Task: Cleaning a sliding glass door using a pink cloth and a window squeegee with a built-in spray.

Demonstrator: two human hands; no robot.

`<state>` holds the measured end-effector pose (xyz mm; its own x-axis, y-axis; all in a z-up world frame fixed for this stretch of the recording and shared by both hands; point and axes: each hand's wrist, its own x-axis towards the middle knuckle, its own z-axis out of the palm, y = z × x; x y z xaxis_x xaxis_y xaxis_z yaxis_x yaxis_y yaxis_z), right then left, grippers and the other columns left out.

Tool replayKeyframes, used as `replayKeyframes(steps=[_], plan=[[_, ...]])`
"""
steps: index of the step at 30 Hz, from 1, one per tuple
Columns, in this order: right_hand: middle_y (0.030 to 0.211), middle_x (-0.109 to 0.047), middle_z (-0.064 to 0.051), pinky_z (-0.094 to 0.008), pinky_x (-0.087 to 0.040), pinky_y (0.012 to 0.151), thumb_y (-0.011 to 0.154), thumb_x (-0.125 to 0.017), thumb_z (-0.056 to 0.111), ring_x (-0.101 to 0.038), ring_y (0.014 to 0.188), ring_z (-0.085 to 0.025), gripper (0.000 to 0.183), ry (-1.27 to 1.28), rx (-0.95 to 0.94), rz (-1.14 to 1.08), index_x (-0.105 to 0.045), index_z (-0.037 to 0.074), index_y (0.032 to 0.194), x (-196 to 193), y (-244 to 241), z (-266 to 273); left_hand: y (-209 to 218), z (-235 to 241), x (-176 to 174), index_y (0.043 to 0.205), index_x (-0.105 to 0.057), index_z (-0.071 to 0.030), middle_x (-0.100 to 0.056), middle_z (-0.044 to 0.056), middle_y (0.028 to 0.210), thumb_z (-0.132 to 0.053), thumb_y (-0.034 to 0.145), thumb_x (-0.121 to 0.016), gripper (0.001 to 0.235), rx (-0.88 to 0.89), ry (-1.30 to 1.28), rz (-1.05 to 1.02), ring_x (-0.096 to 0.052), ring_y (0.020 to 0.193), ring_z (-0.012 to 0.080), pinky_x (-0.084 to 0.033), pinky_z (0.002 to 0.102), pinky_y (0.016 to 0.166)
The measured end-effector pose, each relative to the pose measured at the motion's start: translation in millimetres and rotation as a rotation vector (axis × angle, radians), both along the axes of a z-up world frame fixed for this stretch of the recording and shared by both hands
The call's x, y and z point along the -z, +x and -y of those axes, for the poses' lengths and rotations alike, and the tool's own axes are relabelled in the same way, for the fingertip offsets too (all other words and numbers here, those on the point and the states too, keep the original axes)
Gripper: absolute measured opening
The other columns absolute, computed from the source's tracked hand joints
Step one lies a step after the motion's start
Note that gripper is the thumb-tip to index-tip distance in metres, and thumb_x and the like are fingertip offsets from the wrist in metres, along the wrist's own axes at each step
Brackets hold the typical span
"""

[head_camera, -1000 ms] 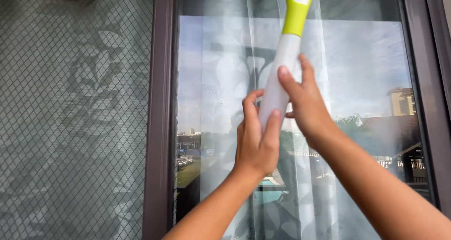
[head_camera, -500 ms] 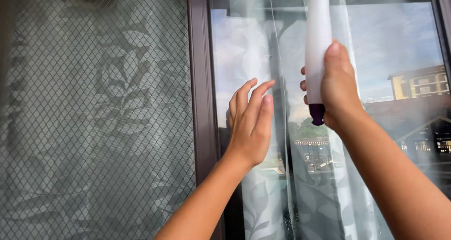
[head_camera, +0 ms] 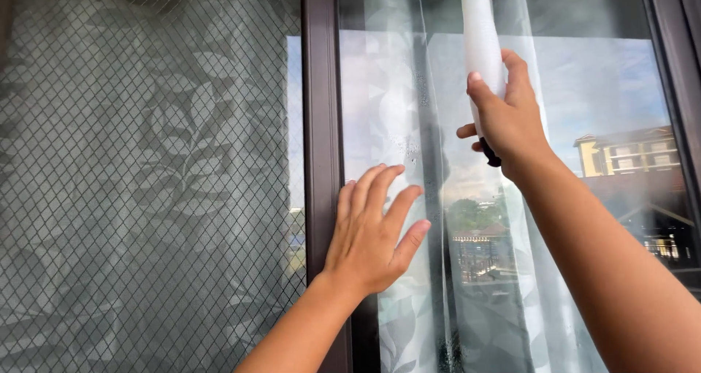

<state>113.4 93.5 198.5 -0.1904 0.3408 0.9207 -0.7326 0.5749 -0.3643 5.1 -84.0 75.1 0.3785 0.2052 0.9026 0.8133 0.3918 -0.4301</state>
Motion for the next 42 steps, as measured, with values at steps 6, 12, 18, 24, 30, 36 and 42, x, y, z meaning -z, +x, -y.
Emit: replayKeyframes(steps=[6,12,18,24,30,36,42], plan=[[0.104,-0.065,-0.011,-0.033,-0.046,0.043,0.102,-0.056,0.034,-0.061,0.057,-0.015,0.062,0.038,0.113,-0.124,-0.031,0.016,0.157,-26,-24,-1,-18,-3,5,0.130,-0.062,-0.015,-0.050,0.014,0.149,-0.042,0.099,-0.061,0.041,-0.136,-0.050,-0.179,-0.040,0.145,0.0335,-0.031,0.059,0.117],[0.109,-0.065,-0.011,-0.031,-0.047,0.045,0.104,-0.057,0.032,-0.061,0.059,-0.014,0.061,0.061,0.027,-0.173,-0.033,0.014,0.157,-56,-46,-12,-48,7,16,0.133,-0.062,-0.017,-0.049,0.012,0.154,-0.042,0.095,-0.064,0.045,-0.311,-0.189,-0.342,-0.040,0.146,0.0287,-0.032,0.057,0.118],[0.109,-0.064,-0.012,-0.031,-0.046,0.045,0.103,-0.057,0.030,-0.060,0.059,-0.013,0.063,0.058,0.010,-0.170,-0.031,0.013,0.157,-77,-63,-13,-62,9,21,0.134,-0.062,-0.020,-0.048,0.011,0.157,-0.044,0.099,-0.062,0.043,-0.354,-0.212,-0.385,-0.040,0.149,0.0266,-0.032,0.054,0.121],[0.118,-0.067,-0.012,-0.032,-0.049,0.047,0.106,-0.060,0.027,-0.063,0.062,-0.013,0.074,0.091,0.113,-0.231,-0.019,0.014,0.165,-99,-78,-17,-58,13,20,0.136,-0.063,-0.021,-0.048,0.011,0.158,-0.047,0.100,-0.061,0.044,-0.273,-0.220,-0.317,-0.041,0.151,0.0273,-0.033,0.054,0.123],[0.118,-0.069,-0.013,-0.033,-0.050,0.050,0.107,-0.060,0.026,-0.062,0.063,-0.013,0.071,0.091,0.158,-0.216,-0.026,0.023,0.169,-104,-80,-4,-54,18,23,0.141,-0.060,-0.020,-0.047,0.013,0.159,-0.048,0.101,-0.061,0.048,-0.238,-0.251,-0.258,-0.041,0.152,0.0295,-0.034,0.057,0.124],[0.124,-0.064,-0.009,-0.032,-0.052,0.047,0.106,-0.064,0.025,-0.064,0.062,-0.013,0.072,0.115,0.125,-0.296,-0.023,0.021,0.166,-134,-101,-17,-66,9,24,0.145,-0.057,-0.022,-0.047,0.014,0.164,-0.050,0.105,-0.055,0.049,-0.260,-0.255,-0.256,-0.040,0.158,0.0298,-0.035,0.057,0.128],[0.104,-0.069,-0.011,-0.032,-0.051,0.046,0.104,-0.063,0.024,-0.064,0.061,-0.013,0.060,0.122,0.151,-0.343,-0.042,0.020,0.159,-135,-91,-5,-65,7,26,0.142,-0.054,-0.023,-0.048,0.012,0.158,-0.057,0.110,-0.047,0.047,-0.283,-0.261,-0.241,-0.041,0.154,0.0265,-0.035,0.057,0.126]])
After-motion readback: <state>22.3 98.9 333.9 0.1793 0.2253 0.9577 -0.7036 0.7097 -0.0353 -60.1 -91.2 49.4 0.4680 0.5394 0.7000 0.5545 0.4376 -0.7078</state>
